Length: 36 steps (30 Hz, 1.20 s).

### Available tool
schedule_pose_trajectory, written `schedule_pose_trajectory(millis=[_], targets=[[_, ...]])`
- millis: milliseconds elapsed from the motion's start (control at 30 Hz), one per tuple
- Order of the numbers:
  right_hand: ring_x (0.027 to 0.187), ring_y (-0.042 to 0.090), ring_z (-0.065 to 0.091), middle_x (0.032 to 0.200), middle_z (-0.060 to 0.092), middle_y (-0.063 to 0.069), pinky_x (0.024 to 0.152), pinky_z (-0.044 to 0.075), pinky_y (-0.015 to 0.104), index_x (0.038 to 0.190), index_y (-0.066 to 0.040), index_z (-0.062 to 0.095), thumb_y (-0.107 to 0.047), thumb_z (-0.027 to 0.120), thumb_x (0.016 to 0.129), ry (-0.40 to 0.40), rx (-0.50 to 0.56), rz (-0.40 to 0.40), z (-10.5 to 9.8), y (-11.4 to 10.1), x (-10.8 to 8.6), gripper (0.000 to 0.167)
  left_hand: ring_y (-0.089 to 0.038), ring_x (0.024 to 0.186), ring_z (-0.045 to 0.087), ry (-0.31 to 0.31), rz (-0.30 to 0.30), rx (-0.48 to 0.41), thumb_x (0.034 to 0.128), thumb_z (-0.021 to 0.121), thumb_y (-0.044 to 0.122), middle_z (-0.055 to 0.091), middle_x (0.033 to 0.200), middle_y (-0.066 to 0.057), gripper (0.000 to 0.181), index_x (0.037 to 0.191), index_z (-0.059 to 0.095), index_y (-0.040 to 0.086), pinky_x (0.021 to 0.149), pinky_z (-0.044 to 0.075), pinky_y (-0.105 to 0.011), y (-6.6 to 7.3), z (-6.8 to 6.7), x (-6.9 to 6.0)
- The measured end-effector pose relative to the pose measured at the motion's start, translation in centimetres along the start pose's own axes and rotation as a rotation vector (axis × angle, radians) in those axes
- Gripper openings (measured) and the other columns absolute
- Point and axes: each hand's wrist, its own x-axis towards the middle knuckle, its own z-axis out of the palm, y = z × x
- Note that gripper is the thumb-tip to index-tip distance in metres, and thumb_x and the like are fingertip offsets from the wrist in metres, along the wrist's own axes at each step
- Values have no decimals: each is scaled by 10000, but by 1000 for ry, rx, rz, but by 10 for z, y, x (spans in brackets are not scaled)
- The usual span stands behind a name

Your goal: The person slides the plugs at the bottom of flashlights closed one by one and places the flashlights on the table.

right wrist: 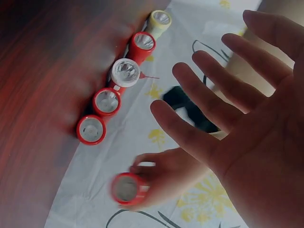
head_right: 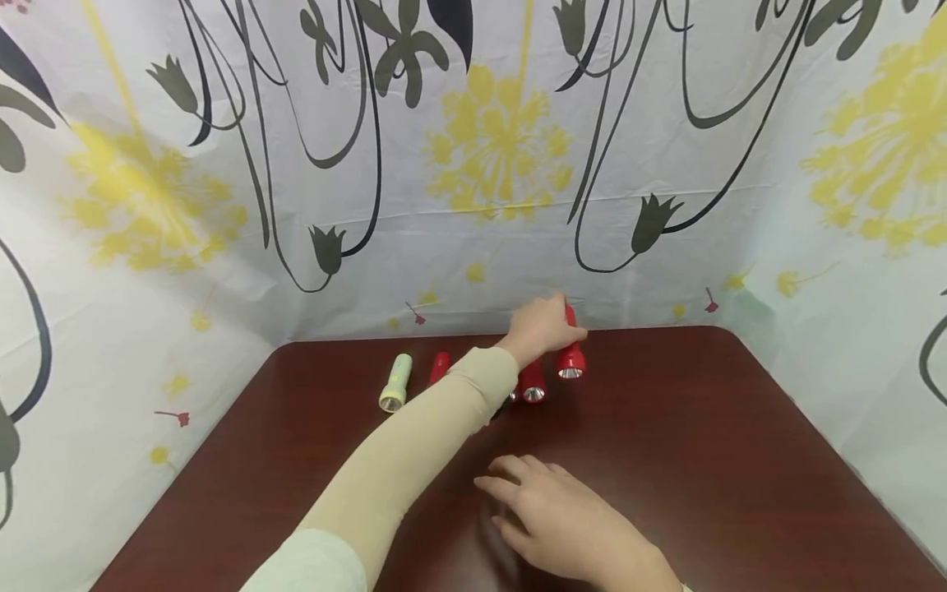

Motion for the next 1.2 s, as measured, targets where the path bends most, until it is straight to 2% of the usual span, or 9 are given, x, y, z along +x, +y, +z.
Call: schedule_pose_trajectory(millis=[33, 133, 267, 367, 533, 733, 900, 1067, 1200], targets=[[1181, 159, 662, 1346, 651, -65, 966, 601, 413, 1398, -226, 677, -269, 744, 982, -5, 4, -4, 0, -2, 0, 424, -132, 911, 709, -8, 5, 23, 917, 744, 587, 679, 896, 99, 353, 985, 613, 267, 731, 570, -350, 1, 8, 3], [1153, 154, 667, 1334, 652, -74, 957, 598, 401, 1396, -233, 679, -284, 726, 994, -24, 12, -6, -1, -5, -1, 408, -133, 968, 722, -42, 5, 88, 934, 733, 571, 711, 939, 108, 319, 1025, 666, 273, 801, 585, -370, -1, 29, 9], [1166, 152, 659, 1340, 645, -82, 972, 595, 408, 1397, -241, 676, -262, 744, 972, -61, 27, 28, -2, -6, -1, 432, -175, 1080, 728, -86, 3, 128, 966, 698, 555, 748, 1082, 74, 367, 1169, 690, 249, 967, 563, -446, -3, 45, 15], [1192, 154, 650, 1360, 636, -78, 989, 591, 417, 1411, -247, 666, -247, 747, 964, -89, 46, 46, -3, -6, -2, 454, -178, 1085, 723, -108, -1, 146, 989, 661, 547, 750, 1122, 66, 339, 1139, 717, 248, 1021, 540, -465, -4, 48, 20], [1227, 165, 640, 1384, 630, -60, 1017, 584, 426, 1411, -254, 665, -261, 737, 978, -109, 43, 48, -3, -5, -3, 439, -157, 1071, 706, -122, -4, 174, 1005, 631, 525, 744, 1141, 76, 288, 1033, 753, 266, 1021, 531, -441, -7, 48, 25], [1243, 174, 634, 1398, 631, -50, 1034, 582, 431, 1414, -261, 665, -276, 744, 982, -142, 59, 67, -4, -4, -6, 439, -173, 1167, 698, -177, 8, 178, 1025, 615, 498, 750, 1209, 59, 299, 1124, 771, 264, 1119, 482, -482, -8, 55, 30], [1253, 171, 626, 1396, 631, -53, 1043, 580, 429, 1408, -256, 671, -274, 746, 981, -110, 51, 68, -3, -2, -9, 434, -166, 1176, 694, -199, 32, 190, 1019, 634, 487, 747, 1233, 59, 295, 1150, 776, 264, 1123, 471, -508, -7, 65, 34], [1296, 180, 608, 1431, 621, -27, 1057, 576, 435, 1406, -250, 672, -273, 745, 984, -72, 47, 59, 1, 0, -12, 429, -168, 1170, 694, -235, 16, 213, 1013, 650, 477, 741, 1258, 66, 275, 1149, 776, 274, 1091, 485, -486, -6, 72, 36], [1310, 187, 601, 1441, 623, -6, 1062, 576, 433, 1400, -244, 679, -277, 751, 981, -51, 36, 56, 2, 2, -13, 427, -189, 1153, 708, -224, 15, 207, 1022, 641, 489, 749, 1254, 49, 296, 1155, 779, 264, 1051, 513, -458, -3, 72, 33]])
